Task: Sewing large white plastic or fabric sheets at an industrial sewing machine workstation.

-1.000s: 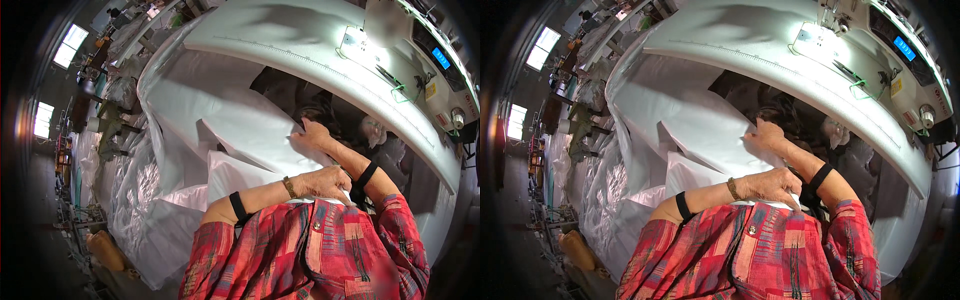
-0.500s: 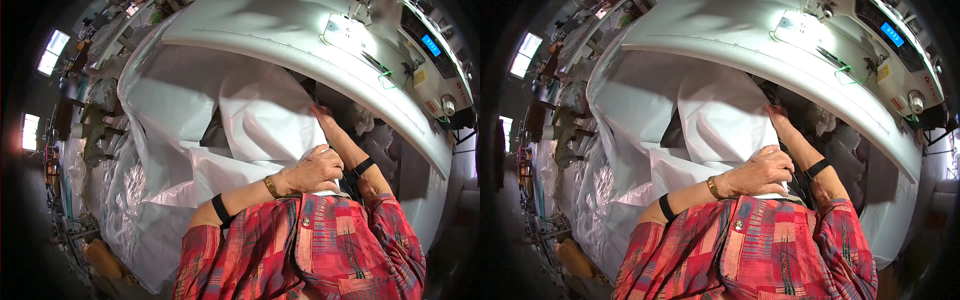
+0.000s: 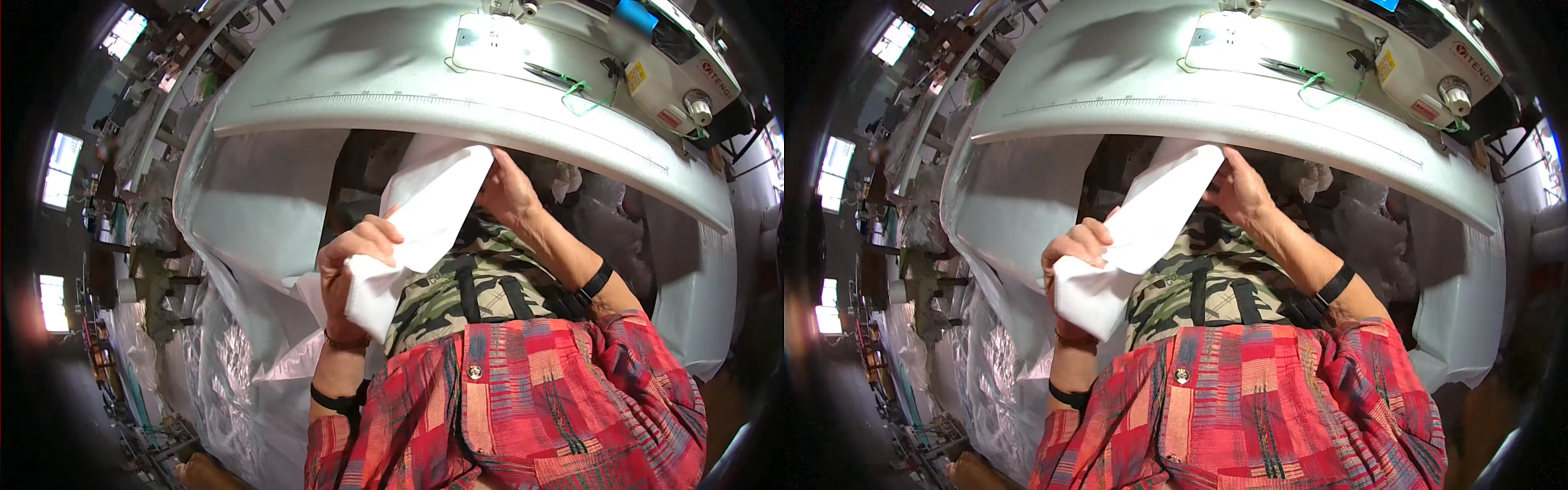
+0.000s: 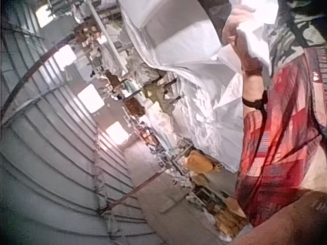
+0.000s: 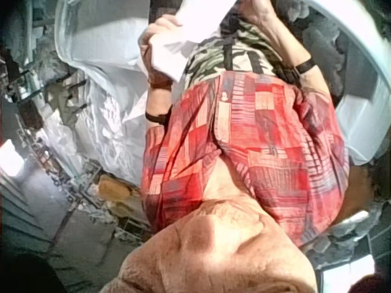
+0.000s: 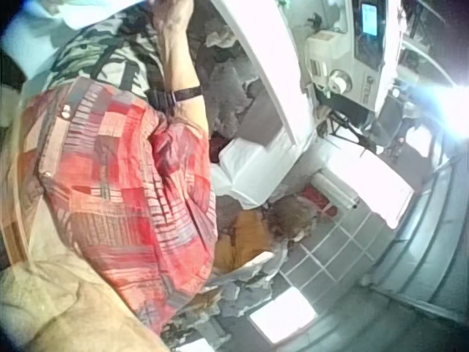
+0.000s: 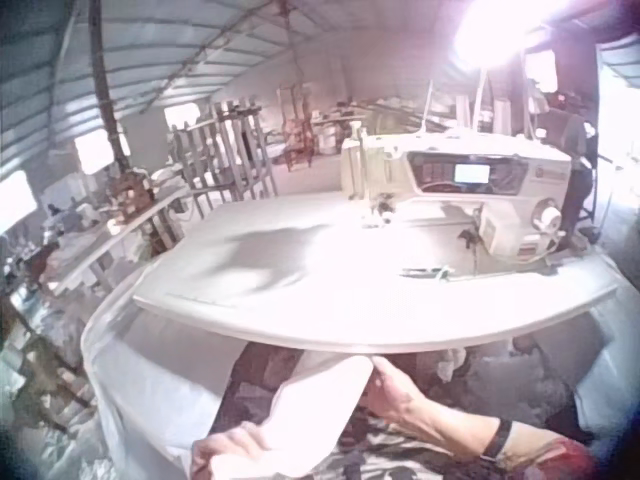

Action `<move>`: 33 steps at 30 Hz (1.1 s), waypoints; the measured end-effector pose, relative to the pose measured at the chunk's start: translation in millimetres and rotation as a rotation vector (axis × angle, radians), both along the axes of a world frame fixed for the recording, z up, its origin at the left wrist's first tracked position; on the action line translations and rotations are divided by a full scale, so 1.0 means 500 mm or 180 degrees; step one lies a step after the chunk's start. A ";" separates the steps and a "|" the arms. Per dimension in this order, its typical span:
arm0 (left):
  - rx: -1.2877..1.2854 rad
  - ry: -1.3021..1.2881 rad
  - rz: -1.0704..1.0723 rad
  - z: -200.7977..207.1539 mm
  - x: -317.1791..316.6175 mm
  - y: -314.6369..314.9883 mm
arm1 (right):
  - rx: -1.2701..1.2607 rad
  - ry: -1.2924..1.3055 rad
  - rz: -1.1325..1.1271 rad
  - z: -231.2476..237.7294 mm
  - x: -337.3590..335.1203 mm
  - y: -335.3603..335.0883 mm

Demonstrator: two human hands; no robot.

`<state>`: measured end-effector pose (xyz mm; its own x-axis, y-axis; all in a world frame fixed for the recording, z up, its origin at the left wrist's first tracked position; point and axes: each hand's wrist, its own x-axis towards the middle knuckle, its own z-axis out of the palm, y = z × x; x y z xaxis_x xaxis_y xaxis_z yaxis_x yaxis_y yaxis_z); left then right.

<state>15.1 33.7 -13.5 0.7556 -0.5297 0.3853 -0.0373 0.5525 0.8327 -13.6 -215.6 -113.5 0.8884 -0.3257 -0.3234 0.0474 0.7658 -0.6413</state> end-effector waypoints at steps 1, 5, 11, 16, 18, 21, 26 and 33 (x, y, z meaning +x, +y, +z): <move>-0.0268 0.0113 -0.0051 0.003 0.000 0.001 | 0.0149 -0.0073 0.0171 0.002 -0.011 0.007; -0.0387 0.0081 -0.0006 0.016 0.006 -0.008 | 0.0526 0.0260 0.0668 -0.004 -0.024 0.069; -0.0380 -0.0010 0.0045 0.039 0.008 0.017 | 0.0785 -0.0733 0.0743 0.034 -0.004 0.080; -0.0247 0.0019 0.0045 0.038 -0.010 0.020 | 0.0421 -0.0471 0.1365 0.069 0.026 0.139; -0.0401 -0.0106 0.0044 0.032 -0.006 0.015 | 0.0800 -0.0430 0.1706 0.078 0.025 0.169; -0.0872 0.0104 -0.0176 0.020 0.021 0.011 | 0.1156 -0.1085 0.1988 0.099 0.020 0.193; -0.1199 0.0225 -0.0352 -0.005 0.053 0.011 | 0.0624 -0.0523 0.2155 0.139 0.001 0.203; -0.1344 0.0366 -0.0378 -0.017 0.049 -0.019 | 0.1025 -0.0680 0.1706 0.130 -0.012 0.198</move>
<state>39.5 24.2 -21.9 0.7496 -0.4297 0.5034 0.1263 0.8395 0.5285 -19.7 -116.4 -48.5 0.9560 0.2632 -0.1294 -0.2931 0.8706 -0.3951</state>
